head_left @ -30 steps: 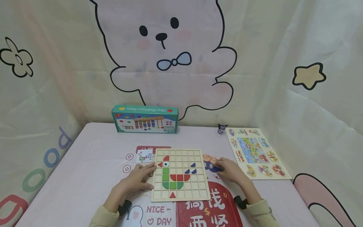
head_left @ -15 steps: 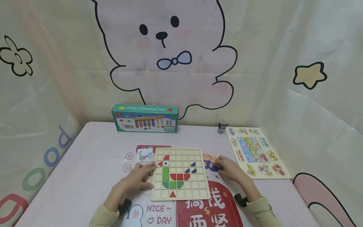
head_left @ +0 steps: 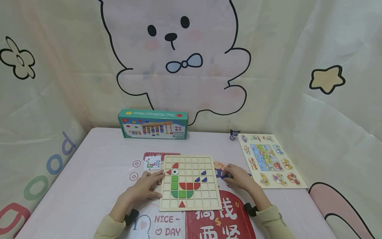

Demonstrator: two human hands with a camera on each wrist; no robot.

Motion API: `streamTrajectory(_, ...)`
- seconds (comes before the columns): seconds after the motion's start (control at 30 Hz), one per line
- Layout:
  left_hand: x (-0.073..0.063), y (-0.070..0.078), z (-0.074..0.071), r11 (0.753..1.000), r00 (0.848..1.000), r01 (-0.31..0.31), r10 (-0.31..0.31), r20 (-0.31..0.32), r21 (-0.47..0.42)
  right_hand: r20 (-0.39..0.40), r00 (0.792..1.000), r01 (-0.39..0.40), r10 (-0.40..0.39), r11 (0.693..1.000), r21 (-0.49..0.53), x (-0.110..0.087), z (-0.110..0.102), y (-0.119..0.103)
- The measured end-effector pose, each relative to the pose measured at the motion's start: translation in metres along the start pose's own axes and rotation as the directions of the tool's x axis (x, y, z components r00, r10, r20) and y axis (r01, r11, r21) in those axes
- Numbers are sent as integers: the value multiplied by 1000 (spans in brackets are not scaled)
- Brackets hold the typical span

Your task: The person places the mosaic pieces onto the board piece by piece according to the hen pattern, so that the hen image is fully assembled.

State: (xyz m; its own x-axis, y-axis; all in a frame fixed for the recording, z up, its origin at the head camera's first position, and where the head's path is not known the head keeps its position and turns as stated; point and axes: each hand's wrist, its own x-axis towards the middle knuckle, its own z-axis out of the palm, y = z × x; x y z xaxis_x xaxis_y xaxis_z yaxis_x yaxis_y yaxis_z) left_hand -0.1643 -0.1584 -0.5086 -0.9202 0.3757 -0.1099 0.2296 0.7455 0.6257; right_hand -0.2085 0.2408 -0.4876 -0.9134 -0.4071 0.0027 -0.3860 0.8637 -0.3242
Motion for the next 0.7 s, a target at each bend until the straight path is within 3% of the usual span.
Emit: streamTrajectory(0.7, -1, 2, -1, 1000, 1000, -1, 1, 4, -8, 2, 1000, -12, 12, 999, -50, -1, -2, -7)
